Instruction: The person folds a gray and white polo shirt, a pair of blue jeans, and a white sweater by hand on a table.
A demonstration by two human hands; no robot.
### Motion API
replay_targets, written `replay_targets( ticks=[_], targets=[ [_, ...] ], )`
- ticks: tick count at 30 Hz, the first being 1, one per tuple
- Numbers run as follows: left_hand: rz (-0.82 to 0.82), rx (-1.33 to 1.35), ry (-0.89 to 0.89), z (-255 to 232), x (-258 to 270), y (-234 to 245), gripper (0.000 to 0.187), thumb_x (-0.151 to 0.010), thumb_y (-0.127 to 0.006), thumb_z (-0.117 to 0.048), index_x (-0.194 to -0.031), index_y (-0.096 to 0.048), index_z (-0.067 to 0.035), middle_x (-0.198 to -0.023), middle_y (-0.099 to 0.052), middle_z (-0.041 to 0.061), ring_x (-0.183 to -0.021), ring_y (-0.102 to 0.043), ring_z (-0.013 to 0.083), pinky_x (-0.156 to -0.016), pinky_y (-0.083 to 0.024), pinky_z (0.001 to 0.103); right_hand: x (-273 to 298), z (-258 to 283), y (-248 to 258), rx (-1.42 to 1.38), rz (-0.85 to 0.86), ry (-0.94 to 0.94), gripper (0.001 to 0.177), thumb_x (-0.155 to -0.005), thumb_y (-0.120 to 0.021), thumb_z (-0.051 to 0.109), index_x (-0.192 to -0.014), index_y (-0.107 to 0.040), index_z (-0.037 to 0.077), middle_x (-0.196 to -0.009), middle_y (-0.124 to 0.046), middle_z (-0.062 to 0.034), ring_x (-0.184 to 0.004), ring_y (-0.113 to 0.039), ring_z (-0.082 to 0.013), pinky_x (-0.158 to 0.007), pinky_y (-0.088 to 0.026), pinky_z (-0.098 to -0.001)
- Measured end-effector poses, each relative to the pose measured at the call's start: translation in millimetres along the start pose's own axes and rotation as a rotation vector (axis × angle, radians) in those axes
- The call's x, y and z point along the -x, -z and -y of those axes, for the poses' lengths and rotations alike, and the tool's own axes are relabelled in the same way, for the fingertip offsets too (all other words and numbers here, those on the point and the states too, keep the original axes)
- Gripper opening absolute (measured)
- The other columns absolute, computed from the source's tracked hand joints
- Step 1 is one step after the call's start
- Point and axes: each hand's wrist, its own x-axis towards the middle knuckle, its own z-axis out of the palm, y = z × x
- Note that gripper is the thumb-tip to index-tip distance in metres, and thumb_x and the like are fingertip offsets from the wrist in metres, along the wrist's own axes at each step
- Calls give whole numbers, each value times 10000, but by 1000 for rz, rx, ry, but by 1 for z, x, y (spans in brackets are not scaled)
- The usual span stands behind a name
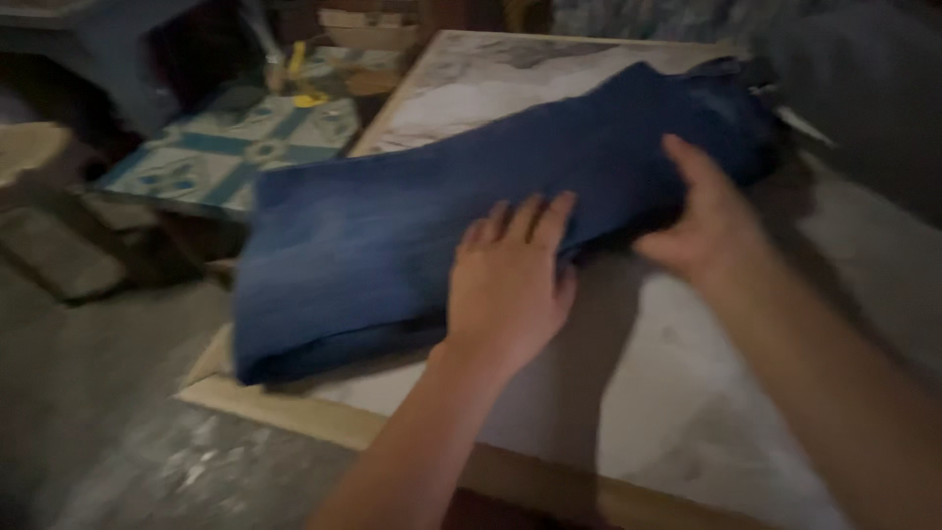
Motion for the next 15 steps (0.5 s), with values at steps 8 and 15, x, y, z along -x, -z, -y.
replay_targets(
  ticks=[8,15],
  targets=[
    [217,-42,79,-6,-19,2,963,-775,-732,-448,-1525,-290,-37,-1555,-390,178,-1461,-337,347,-1202,-217,507,6,1,-22,208,-86,315,521,-811,-721,166,-1304,-622,27,-1336,-713,-158,-1217,-709,-302,-1057,-543,-445],
    [123,-164,-116,3,-24,-51,901,-820,-638,-522,-1547,-303,-110,-1601,-340,192,-1497,-281,389,-1187,-191,562,41,-70,-78,1375,160,1010,738,-807,-730,178,-1511,-511,212,-1527,-555,-105,-1361,-582,-299,-1144,-511,-452]
  ],
)
